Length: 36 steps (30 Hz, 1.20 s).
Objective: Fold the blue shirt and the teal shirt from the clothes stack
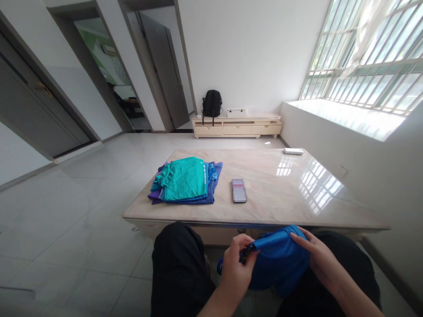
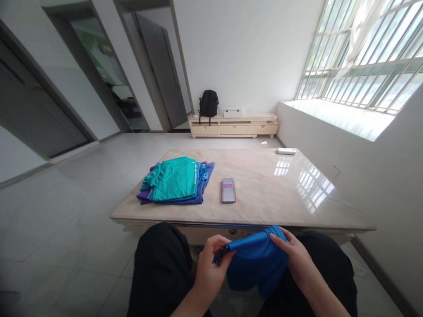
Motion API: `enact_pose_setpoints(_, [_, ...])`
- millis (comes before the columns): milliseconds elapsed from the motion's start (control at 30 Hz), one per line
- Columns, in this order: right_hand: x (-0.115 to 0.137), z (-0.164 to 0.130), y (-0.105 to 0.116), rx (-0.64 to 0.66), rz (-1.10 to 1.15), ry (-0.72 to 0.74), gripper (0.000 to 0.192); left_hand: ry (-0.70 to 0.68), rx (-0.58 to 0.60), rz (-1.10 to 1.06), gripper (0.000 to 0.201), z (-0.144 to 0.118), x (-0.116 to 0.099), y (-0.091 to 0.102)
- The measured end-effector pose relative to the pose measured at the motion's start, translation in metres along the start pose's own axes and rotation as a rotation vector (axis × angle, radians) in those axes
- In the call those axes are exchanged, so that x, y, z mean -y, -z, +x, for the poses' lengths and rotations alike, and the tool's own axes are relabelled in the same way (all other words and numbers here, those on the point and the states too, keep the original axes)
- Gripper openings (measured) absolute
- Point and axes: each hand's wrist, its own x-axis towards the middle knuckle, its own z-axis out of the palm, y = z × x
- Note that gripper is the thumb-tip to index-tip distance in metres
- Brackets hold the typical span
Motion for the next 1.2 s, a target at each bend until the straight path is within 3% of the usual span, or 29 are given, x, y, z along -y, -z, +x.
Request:
enact_pose_setpoints(67, [-0.003,0.004,0.006,-0.043,-0.021,0.020,0.099,0.046,0.045,-0.005,0.029,0.001,-0.004,0.000])
enact_pose_setpoints(100, [-0.006,0.007,0.009,-0.054,-0.050,0.020,0.103,0.055,0.070,-0.006,0.030,0.002,-0.007,0.001])
enact_pose_setpoints(200, [-0.014,0.015,0.020,-0.102,-0.205,0.040,0.083,0.048,0.156,-0.007,0.027,0.006,-0.020,0.004])
enact_pose_setpoints(300, [-0.018,0.017,0.024,-0.141,-0.386,0.269,0.064,0.027,0.264,-0.015,0.027,0.011,-0.034,0.007])
enact_pose_setpoints(333, [-0.017,0.014,0.022,-0.078,-0.442,0.369,0.061,0.027,0.296,-0.020,0.028,0.012,-0.037,0.008])
enact_pose_setpoints(400, [-0.013,0.005,0.013,0.188,-0.544,0.500,0.061,0.043,0.355,-0.031,0.030,0.014,-0.043,0.010])
enact_pose_setpoints(500, [-0.005,-0.009,-0.007,0.570,-0.698,0.468,0.075,0.077,0.429,-0.057,0.032,0.017,-0.050,0.013])
enact_pose_setpoints(567, [-0.002,-0.011,-0.019,0.637,-0.800,0.448,0.067,0.096,0.454,-0.072,0.033,0.018,-0.052,0.016])
enact_pose_setpoints(667, [-0.002,-0.005,-0.031,0.651,-0.897,0.492,0.033,0.120,0.441,-0.073,0.031,0.020,-0.052,0.022])
enact_pose_setpoints(733, [-0.003,0.002,-0.034,0.635,-0.931,0.514,0.024,0.138,0.405,-0.055,0.030,0.022,-0.049,0.027])
enact_pose_setpoints(1000, [0.007,-0.001,-0.035,0.530,-1.084,0.579,0.031,0.244,0.313,-0.085,0.022,0.040,-0.017,0.032])
enact_pose_setpoints(1100, [0.015,-0.001,-0.034,0.568,-0.971,0.439,0.030,0.304,0.276,-0.177,0.024,0.048,0.008,0.031])
enact_pose_setpoints(1200, [0.019,0.006,-0.029,0.608,-0.706,0.177,0.035,0.404,0.214,-0.294,0.033,0.053,0.036,0.035])
